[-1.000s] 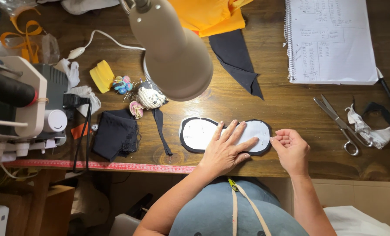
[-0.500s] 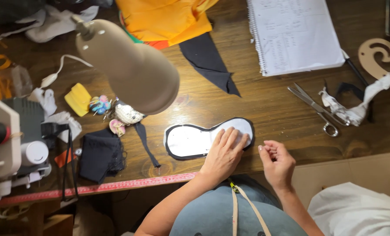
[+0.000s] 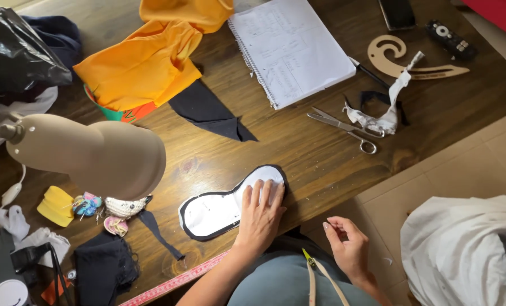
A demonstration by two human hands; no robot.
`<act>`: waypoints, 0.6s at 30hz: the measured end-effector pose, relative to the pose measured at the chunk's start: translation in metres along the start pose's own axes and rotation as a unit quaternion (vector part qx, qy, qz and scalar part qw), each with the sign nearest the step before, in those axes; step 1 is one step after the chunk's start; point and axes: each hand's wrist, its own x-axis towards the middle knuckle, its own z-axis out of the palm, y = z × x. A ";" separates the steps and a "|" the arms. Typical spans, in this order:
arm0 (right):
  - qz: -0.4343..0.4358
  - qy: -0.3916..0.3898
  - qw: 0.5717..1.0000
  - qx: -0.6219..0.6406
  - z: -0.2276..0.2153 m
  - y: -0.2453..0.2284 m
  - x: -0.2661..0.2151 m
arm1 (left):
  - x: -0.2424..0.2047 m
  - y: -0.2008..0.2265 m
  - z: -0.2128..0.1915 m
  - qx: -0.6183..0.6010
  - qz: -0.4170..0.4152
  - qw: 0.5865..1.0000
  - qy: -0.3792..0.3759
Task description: The person measures a white fabric piece with a measuring tape and a ruler, then retrieves a roll of black elastic from a shelf. They measure and cut a length of the elastic using scissors, preparing it for attachment to the fabric.
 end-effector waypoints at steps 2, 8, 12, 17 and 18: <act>0.026 0.005 1.000 -0.006 -0.002 0.014 -0.016 | -0.002 0.000 0.004 0.002 0.005 1.000 -0.001; 0.043 0.005 0.999 -0.010 -0.001 0.007 -0.031 | -0.002 0.005 -0.004 -0.007 -0.009 1.000 0.013; -0.056 0.006 0.997 -0.047 -0.006 -0.006 0.007 | -0.016 0.007 0.022 -0.053 -0.037 0.998 0.005; -0.163 -0.018 0.986 -0.041 -0.019 -0.026 0.119 | -0.013 0.008 0.016 -0.054 -0.055 0.997 0.009; -0.213 -0.021 0.977 -0.025 -0.021 -0.035 0.147 | -0.008 0.010 0.013 -0.062 -0.059 0.996 0.007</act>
